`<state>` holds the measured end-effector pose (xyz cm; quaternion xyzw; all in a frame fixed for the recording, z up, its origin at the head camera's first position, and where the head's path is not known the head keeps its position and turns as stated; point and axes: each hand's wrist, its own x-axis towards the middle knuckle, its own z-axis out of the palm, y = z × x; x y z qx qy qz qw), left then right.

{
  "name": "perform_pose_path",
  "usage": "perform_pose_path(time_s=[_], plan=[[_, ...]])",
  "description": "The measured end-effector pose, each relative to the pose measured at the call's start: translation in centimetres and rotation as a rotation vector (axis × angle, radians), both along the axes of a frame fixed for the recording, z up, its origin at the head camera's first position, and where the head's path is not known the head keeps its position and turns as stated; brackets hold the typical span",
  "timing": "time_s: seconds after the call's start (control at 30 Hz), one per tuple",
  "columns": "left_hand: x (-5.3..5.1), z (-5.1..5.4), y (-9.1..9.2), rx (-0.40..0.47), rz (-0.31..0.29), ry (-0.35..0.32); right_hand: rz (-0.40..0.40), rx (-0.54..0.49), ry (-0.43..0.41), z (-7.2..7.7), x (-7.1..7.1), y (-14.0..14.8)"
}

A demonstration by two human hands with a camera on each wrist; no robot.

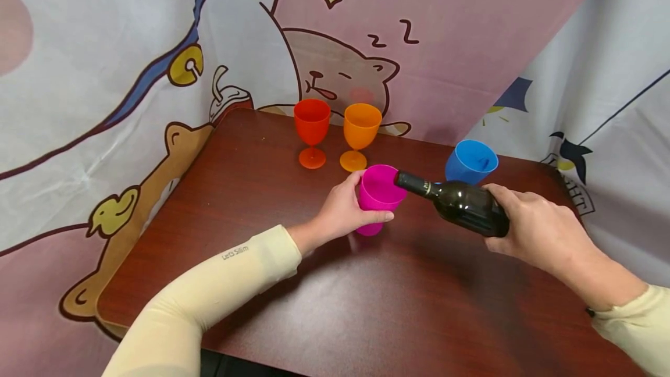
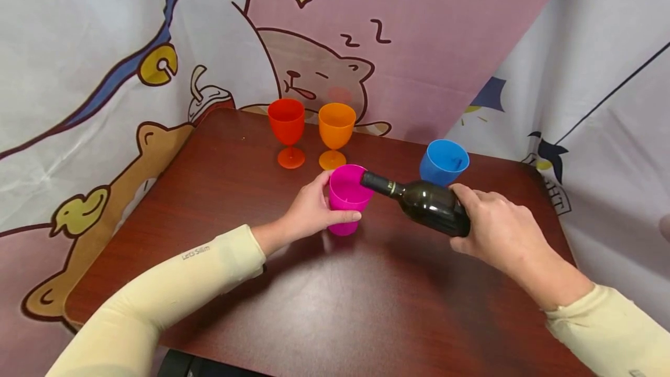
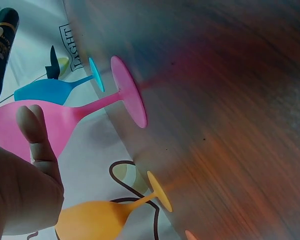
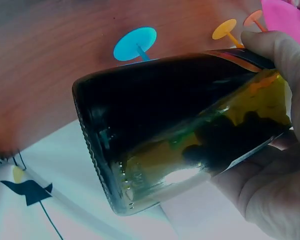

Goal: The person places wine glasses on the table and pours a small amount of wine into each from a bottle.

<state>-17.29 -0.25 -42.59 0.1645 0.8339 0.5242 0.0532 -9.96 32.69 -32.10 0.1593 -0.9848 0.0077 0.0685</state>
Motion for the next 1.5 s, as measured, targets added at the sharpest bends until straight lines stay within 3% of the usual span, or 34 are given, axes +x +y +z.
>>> perform_pose_path(time_s=[0.7,1.17,1.5], plan=[[0.2,0.0,0.1,-0.014,0.007,0.011,0.084,0.060,0.098,1.0,-0.1,-0.1],[0.3,-0.2,0.1,-0.006,0.011,0.015,0.065,0.089,0.078,1.6,-0.2,-0.2],[0.2,-0.2,0.1,-0.006,0.015,0.024,0.045,0.127,0.015,2.2,-0.4,-0.2]])
